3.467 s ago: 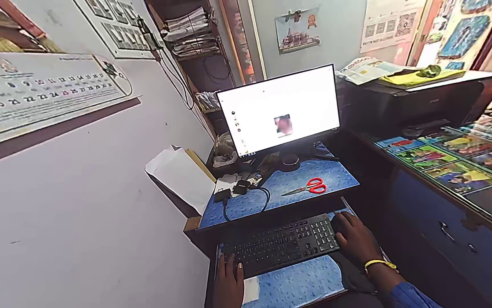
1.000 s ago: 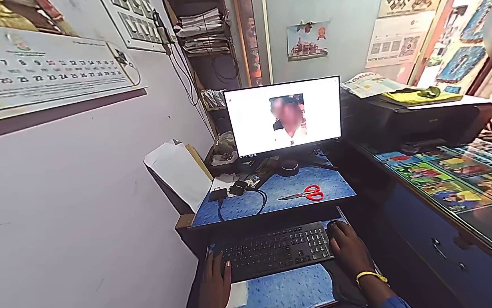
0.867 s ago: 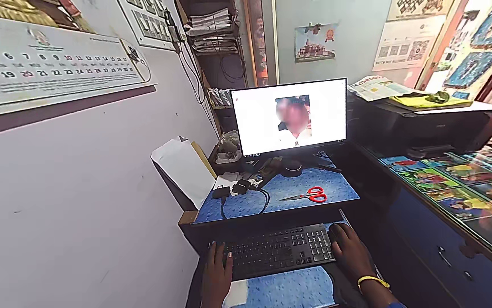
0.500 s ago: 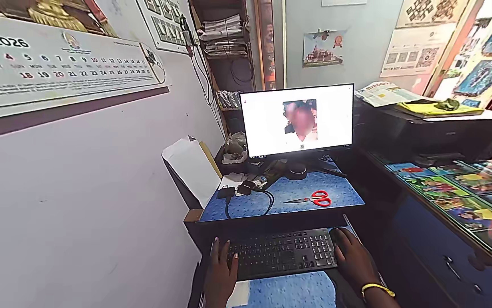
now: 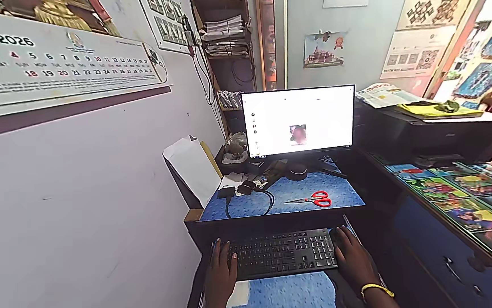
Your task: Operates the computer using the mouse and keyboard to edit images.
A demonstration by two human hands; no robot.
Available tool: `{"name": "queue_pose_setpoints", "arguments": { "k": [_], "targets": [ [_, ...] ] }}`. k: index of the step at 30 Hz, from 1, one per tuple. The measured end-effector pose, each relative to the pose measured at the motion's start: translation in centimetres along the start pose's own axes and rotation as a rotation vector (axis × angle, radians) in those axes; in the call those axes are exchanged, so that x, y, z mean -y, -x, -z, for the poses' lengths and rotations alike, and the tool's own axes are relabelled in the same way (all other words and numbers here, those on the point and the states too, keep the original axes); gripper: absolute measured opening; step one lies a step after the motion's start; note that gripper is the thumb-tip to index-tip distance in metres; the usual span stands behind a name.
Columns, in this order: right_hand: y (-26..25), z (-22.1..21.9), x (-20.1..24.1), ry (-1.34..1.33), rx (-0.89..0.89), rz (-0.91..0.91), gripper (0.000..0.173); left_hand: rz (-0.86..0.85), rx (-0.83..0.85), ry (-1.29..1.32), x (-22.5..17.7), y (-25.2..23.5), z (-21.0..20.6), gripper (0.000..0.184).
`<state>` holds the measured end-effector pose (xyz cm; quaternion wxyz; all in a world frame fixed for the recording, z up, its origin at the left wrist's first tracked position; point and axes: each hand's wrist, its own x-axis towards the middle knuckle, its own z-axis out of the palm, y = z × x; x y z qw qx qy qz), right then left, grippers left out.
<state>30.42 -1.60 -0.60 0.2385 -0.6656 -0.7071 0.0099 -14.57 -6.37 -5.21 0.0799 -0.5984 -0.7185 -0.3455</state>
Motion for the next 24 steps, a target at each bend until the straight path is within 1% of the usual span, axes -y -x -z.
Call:
{"name": "queue_pose_setpoints", "arguments": {
  "k": [6,8,10,15,17,24],
  "targets": [
    [-0.12,-0.7,-0.16,0.026,-0.082,-0.012,0.052,0.011,0.02,0.02,0.56,0.04,-0.49,0.061],
    [-0.17,-0.51,-0.07,0.039,-0.076,-0.066,0.054,0.021,0.027,0.016,0.55,0.04,-0.49,0.06],
    [-0.18,-0.35,-0.03,0.046,-0.073,-0.081,0.054,0.024,0.034,0.006,0.47,0.1,-0.37,0.059],
    [-0.31,-0.44,-0.17,0.053,-0.038,-0.015,0.054,0.021,0.022,-0.004,0.4,0.16,-0.37,0.059],
    [-0.41,-0.44,-0.13,0.061,-0.014,-0.017,0.054,0.019,0.023,0.0,0.38,0.12,-0.37,0.06],
    [-0.35,-0.96,-0.33,0.083,-0.015,-0.032,0.05,0.034,0.059,0.014,0.2,0.11,-0.07,0.059]
  ]
}}
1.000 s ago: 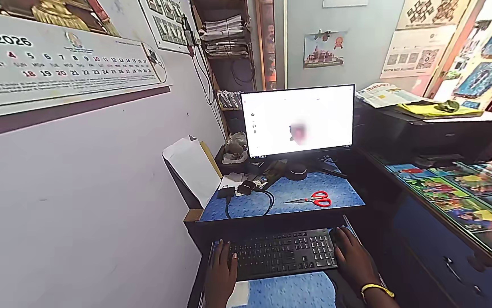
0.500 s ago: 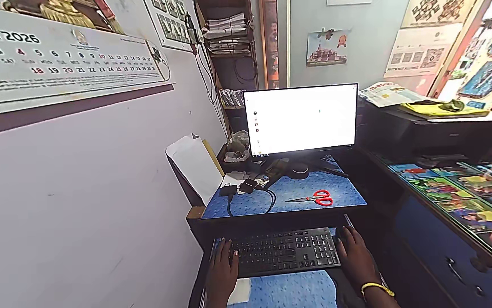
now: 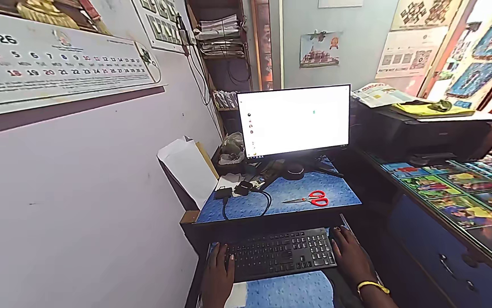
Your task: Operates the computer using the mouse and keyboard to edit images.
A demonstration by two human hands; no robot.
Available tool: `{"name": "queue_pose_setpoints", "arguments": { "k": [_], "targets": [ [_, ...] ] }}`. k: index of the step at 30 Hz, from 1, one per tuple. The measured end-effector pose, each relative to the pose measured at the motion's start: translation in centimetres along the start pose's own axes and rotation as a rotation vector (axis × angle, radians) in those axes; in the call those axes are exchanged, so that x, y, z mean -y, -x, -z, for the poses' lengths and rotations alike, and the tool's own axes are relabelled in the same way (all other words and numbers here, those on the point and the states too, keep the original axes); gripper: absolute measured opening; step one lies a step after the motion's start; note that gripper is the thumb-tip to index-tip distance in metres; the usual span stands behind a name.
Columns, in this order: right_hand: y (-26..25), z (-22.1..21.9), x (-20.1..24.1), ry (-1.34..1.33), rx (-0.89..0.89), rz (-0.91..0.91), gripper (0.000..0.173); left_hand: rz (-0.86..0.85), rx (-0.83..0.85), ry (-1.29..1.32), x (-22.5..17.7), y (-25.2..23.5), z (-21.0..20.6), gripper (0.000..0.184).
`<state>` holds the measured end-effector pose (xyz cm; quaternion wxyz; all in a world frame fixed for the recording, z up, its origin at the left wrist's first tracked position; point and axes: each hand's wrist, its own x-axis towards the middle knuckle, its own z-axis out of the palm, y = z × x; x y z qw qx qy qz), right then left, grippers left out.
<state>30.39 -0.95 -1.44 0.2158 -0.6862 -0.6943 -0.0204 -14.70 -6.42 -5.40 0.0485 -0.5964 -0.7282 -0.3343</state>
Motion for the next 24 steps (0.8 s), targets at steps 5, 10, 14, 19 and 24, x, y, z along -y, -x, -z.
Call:
{"name": "queue_pose_setpoints", "arguments": {
  "k": [5,10,14,19,24],
  "targets": [
    [0.09,0.55,0.28,-0.016,-0.004,-0.003,0.049,-0.016,-0.001,0.007,0.09,-0.01,0.07,0.06],
    [0.15,0.22,0.09,-0.023,-0.028,0.009,0.048,-0.028,-0.028,0.002,0.24,0.18,-0.18,0.06],
    [0.19,0.24,0.07,-0.036,-0.032,0.011,0.048,-0.031,-0.039,-0.002,0.21,0.13,-0.2,0.06],
    [0.13,0.18,0.08,-0.013,-0.031,0.015,0.048,-0.027,-0.035,-0.006,0.13,0.02,-0.16,0.059],
    [0.21,0.38,0.25,0.003,-0.044,0.024,0.048,-0.02,-0.034,-0.009,0.22,0.09,-0.22,0.06]
  ]
}}
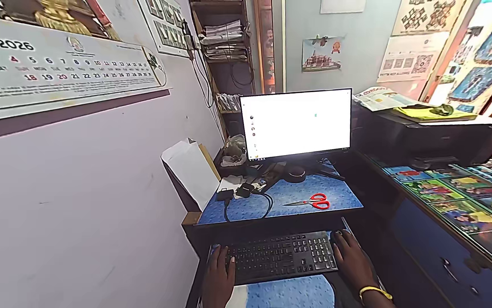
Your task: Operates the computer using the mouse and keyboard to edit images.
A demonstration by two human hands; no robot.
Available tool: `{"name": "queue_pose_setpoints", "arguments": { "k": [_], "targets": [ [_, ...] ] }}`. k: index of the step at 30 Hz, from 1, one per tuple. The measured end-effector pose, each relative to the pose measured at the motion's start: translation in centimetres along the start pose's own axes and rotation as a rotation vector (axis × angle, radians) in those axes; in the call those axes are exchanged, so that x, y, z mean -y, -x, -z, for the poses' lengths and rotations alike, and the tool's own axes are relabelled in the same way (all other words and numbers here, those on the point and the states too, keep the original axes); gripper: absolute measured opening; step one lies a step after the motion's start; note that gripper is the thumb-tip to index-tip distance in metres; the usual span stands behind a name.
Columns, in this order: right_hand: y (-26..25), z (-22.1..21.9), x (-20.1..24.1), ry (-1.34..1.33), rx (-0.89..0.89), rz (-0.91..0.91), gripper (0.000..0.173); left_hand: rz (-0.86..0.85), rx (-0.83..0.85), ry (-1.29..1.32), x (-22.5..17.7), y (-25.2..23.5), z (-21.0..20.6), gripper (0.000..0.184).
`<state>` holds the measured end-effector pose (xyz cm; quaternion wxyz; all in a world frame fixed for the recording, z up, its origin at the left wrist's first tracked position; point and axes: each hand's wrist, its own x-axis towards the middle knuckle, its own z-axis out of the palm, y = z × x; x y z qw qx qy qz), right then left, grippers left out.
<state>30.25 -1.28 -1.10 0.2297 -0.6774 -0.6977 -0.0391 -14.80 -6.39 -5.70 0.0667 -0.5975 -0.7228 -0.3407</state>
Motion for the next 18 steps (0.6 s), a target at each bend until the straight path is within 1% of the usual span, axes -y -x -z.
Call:
{"name": "queue_pose_setpoints", "arguments": {
  "k": [4,6,10,12,15,18],
  "targets": [
    [-0.1,-0.1,-0.1,0.003,-0.008,0.005,0.048,0.008,0.009,0.002,-0.2,-0.1,0.2,0.059],
    [0.0,0.0,0.0,-0.004,-0.01,-0.003,0.048,-0.015,-0.005,-0.03,-0.3,0.0,0.1,0.06],
    [0.2,0.3,0.2,-0.009,0.0,-0.006,0.049,-0.181,-0.007,-0.181,-0.8,0.5,0.0,0.055],
    [0.1,0.4,0.2,0.001,-0.005,-0.006,0.049,-0.212,0.03,-0.215,-1.5,1.1,0.4,0.053],
    [0.1,0.5,0.3,0.003,0.006,-0.013,0.048,-0.196,0.058,-0.175,-2.1,2.0,0.9,0.052],
    [0.0,0.7,0.3,0.017,0.039,-0.022,0.049,-0.154,0.062,-0.146,-1.8,2.2,0.8,0.054]
  ]
}}
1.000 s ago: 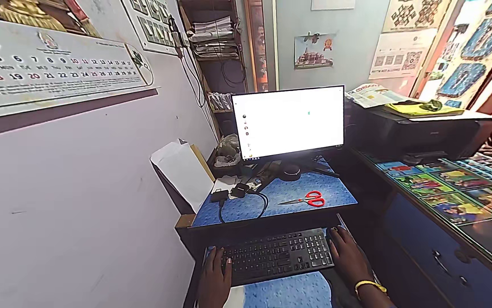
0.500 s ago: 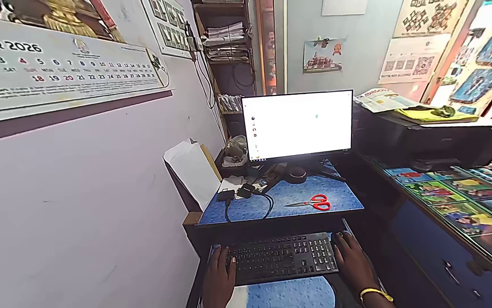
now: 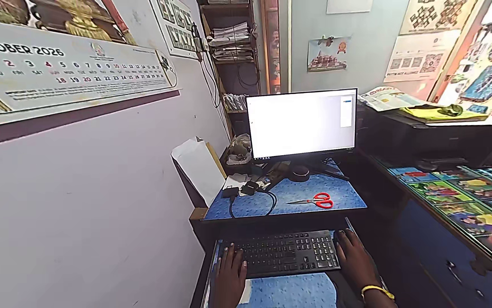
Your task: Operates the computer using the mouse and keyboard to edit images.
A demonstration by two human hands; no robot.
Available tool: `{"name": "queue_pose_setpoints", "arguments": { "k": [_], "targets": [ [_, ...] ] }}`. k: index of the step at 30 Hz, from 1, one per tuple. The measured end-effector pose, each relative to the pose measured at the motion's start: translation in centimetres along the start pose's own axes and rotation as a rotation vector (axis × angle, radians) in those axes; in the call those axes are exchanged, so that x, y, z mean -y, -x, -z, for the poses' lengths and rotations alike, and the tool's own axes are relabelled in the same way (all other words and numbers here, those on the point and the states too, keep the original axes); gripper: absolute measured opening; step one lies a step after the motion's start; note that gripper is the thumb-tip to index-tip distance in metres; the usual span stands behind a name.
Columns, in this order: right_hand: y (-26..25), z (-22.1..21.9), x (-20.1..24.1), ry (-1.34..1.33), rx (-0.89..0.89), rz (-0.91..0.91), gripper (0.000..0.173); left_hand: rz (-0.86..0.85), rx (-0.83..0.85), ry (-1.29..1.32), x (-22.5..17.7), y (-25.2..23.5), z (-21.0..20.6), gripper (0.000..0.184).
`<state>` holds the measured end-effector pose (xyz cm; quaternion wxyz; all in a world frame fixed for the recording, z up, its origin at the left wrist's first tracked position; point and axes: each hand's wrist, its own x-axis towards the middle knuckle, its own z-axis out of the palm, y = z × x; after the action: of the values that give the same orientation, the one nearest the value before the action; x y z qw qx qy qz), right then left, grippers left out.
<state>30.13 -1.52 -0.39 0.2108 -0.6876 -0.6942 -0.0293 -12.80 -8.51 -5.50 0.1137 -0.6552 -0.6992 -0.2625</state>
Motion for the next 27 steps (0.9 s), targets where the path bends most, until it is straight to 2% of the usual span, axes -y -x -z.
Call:
{"name": "queue_pose_setpoints", "arguments": {
  "k": [10,19,27],
  "targets": [
    [0.3,0.6,0.2,-0.051,0.044,0.086,0.049,0.176,-0.007,0.029,0.1,0.0,0.2,0.063],
    [0.1,-0.5,-0.5,-0.064,-0.009,0.128,0.047,0.159,-0.019,0.047,0.2,-0.1,0.0,0.062],
    [0.1,-0.7,-0.7,-0.082,-0.022,0.142,0.052,0.151,-0.033,0.055,0.4,0.0,-0.4,0.061]
  ]
}}
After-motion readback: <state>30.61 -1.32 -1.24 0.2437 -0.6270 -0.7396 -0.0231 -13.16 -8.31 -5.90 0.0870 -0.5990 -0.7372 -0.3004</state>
